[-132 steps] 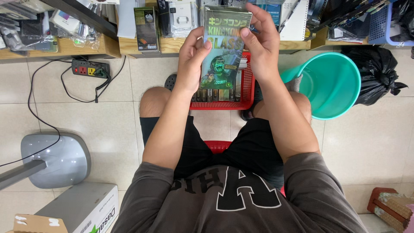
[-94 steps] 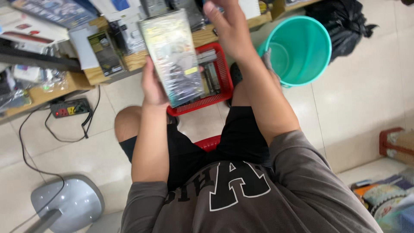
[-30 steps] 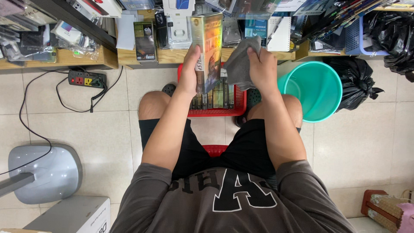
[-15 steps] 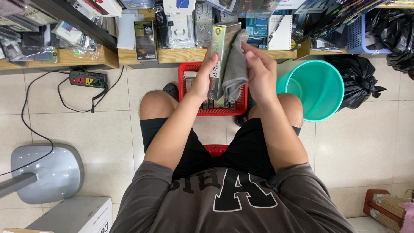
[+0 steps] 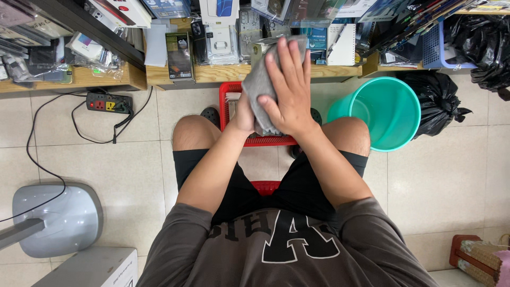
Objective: The person wipes a packaged screen protector with a cloth, removes it from a white sleeve, and rubs their fingers across the glass surface.
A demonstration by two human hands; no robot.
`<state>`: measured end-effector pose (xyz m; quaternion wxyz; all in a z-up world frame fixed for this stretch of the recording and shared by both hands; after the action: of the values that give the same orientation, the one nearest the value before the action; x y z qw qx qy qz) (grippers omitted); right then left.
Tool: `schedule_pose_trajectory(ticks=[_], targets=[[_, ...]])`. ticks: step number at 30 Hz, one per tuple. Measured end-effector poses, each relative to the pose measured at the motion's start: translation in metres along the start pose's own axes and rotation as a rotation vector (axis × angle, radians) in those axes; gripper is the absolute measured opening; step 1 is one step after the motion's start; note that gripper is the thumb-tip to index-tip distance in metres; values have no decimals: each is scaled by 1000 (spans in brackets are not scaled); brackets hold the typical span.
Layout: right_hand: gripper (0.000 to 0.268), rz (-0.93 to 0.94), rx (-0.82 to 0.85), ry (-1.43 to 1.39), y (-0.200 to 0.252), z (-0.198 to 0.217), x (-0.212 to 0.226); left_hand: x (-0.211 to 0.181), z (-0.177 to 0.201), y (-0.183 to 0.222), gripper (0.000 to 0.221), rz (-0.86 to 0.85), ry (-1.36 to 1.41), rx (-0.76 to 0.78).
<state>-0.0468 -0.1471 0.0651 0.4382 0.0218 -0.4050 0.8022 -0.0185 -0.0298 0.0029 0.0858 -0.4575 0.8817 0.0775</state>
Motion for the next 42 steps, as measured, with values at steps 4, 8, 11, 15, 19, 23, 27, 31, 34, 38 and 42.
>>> schedule_pose_trajectory(ticks=[4,8,11,15,19,23,27,31,34,38,42], targets=[[64,-101,-57,-30,-19,3,5,-3,4,4,70,-15,-15,-32],[76,-98,10,-60,1,-18,12,-12,7,4,77,-48,-42,-70],[79,-104,52,-114,18,-30,22,-14,11,8,82,-64,-55,-103],[79,-132,88,-202,34,-38,33,-16,14,11,89,-88,-83,-142],[75,-166,88,-262,47,-45,39,-11,26,14,88,-80,-110,-43],[66,-277,49,-520,35,-39,34,0,16,14,77,-322,-545,60],[77,-433,31,-716,3,-11,40,13,23,6,60,-387,-590,77],[79,-412,-34,-745,-20,0,28,17,-3,16,81,-346,-929,20],[76,-403,-96,-740,-19,0,25,13,-24,18,70,-379,-955,-47],[76,-475,-41,-750,5,-23,34,-12,-24,15,68,-527,-845,5],[69,-551,-29,-713,8,-22,35,-4,-23,22,71,-511,-941,-124]])
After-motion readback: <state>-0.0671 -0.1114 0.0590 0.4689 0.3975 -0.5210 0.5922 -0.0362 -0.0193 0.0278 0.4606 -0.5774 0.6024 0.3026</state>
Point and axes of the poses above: each hand's wrist, its own y-axis away from the middle knuckle, its own z-axis out of the back of the hand, x = y × z, the point moved 1 cm from there along -y, towards the middle knuckle, and after that the axes turned 3 degrees about x, right-handed, at the moved point
